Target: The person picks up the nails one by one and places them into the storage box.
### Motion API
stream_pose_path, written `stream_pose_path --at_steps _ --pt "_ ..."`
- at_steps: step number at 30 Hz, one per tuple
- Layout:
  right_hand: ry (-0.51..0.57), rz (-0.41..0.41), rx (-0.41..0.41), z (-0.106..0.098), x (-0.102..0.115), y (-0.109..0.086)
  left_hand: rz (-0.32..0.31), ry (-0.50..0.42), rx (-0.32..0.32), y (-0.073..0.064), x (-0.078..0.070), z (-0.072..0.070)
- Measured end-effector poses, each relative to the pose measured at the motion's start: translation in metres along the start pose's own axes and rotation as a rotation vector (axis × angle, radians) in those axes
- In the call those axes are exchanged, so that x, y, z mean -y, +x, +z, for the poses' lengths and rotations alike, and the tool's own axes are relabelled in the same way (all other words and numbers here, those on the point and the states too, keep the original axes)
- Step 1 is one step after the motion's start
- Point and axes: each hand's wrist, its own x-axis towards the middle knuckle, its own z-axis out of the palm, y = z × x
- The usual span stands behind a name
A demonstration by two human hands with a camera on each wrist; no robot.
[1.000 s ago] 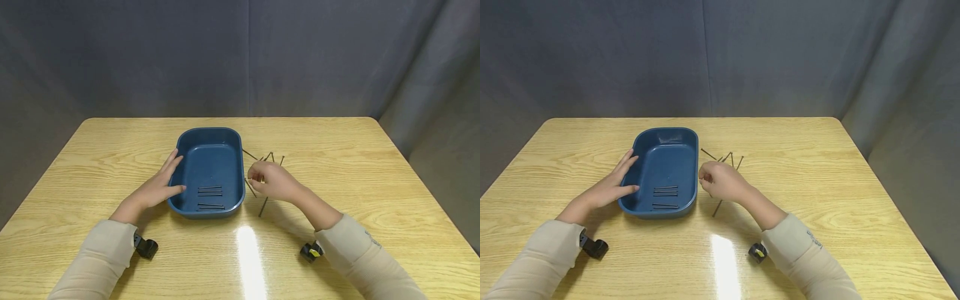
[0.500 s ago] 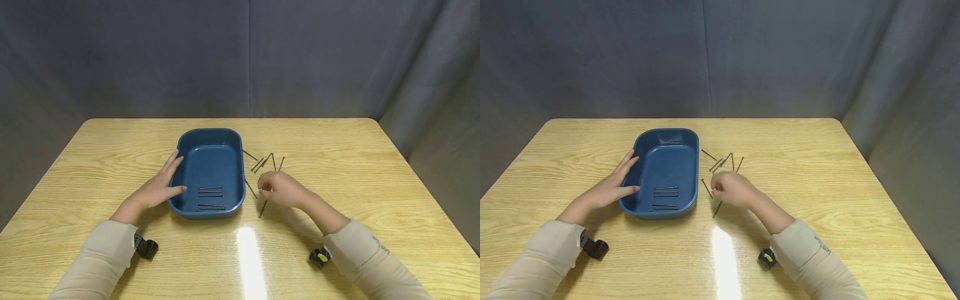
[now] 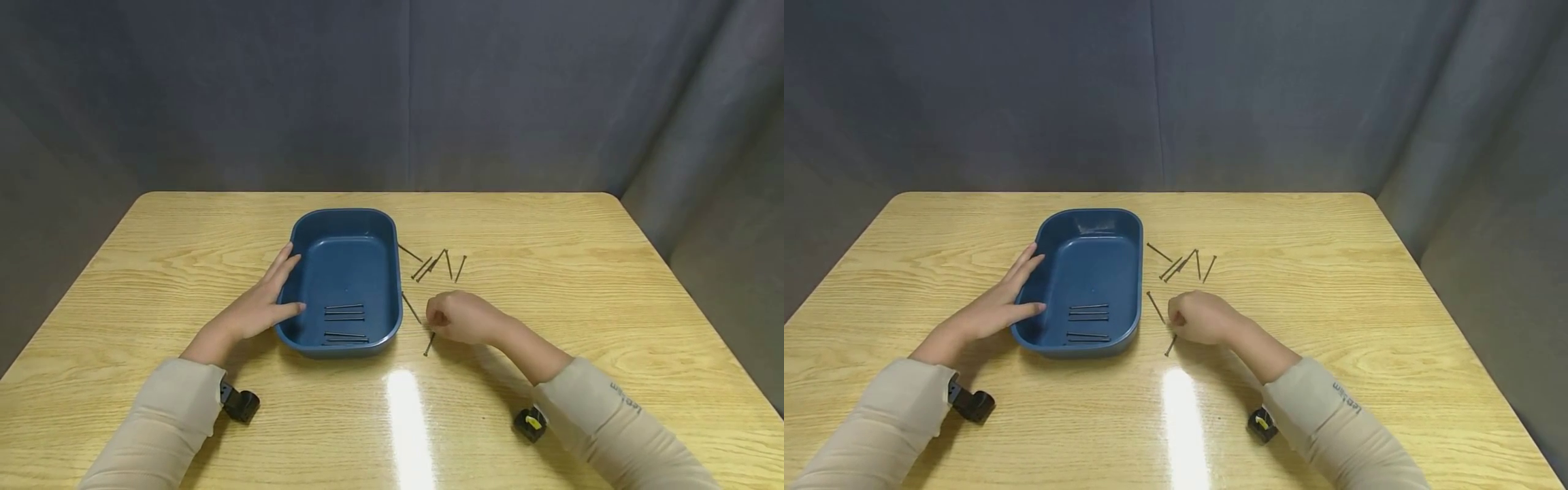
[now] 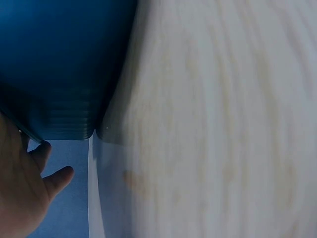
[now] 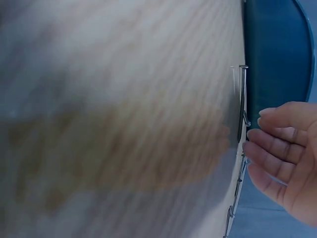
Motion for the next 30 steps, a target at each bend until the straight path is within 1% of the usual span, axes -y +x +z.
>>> stream_pose_path --at_steps 5,13,17,21,25,30 --pt "-0.061 0.001 0.03 0.0 0.003 0.001 0.004 -0.011 0.005 0.001 0.001 0.0" --pt "-0.157 -0.047 0.094 0.001 0.008 0.006 0.004 -0.017 0.002 0.001 0.002 -0.001" --pt "-0.222 -0.08 0.093 0.004 0.01 0.009 0.005 -0.009 -0.005 0.001 0.003 -0.001" --pt "-0.263 -0.111 0.095 0.005 0.011 0.011 0.005 -0.008 -0.005 0.001 0.003 -0.001" --pt "-0.27 -0.122 0.118 0.005 0.012 0.011 0.004 -0.013 -0.007 0.001 0.003 -0.001" --pt "-0.227 -0.105 0.169 0.002 0.011 0.009 0.004 -0.008 -0.004 0.0 0.002 -0.001"
